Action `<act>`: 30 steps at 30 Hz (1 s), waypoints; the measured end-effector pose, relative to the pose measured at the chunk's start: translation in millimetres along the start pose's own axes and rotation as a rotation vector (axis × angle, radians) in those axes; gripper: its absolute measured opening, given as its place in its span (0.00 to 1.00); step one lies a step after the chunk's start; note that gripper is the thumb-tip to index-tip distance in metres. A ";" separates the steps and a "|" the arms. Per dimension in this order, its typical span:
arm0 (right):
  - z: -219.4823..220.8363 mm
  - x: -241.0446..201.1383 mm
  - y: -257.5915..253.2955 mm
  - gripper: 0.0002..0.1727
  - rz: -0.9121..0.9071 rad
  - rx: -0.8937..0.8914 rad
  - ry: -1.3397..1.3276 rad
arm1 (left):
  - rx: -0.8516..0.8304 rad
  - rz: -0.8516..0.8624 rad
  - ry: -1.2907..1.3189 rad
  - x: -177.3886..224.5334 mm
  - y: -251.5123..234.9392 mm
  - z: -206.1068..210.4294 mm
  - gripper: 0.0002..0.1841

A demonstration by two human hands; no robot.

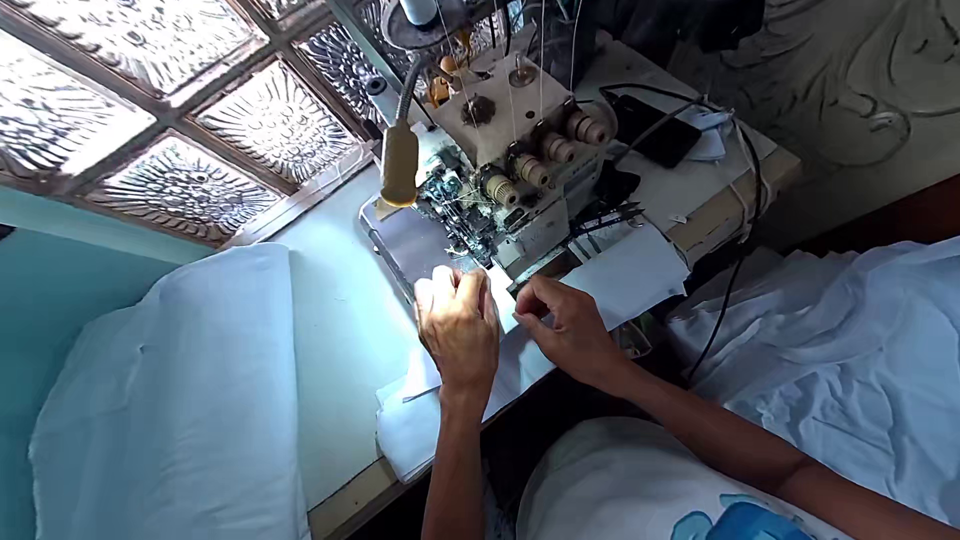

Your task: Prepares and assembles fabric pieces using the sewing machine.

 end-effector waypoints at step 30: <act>14.1 -6.0 -7.7 0.17 -0.271 -0.002 0.659 | -0.069 -0.021 -0.024 -45.4 -44.6 1.7 0.15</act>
Point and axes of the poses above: each hand's wrist, its own y-axis away from the middle knuckle, its own z-axis out of the palm, x = y × z, the point moved 1 cm from there along -y, towards the middle knuckle, and after that the axes turned 10 degrees about -z, right-handed, at the moved point
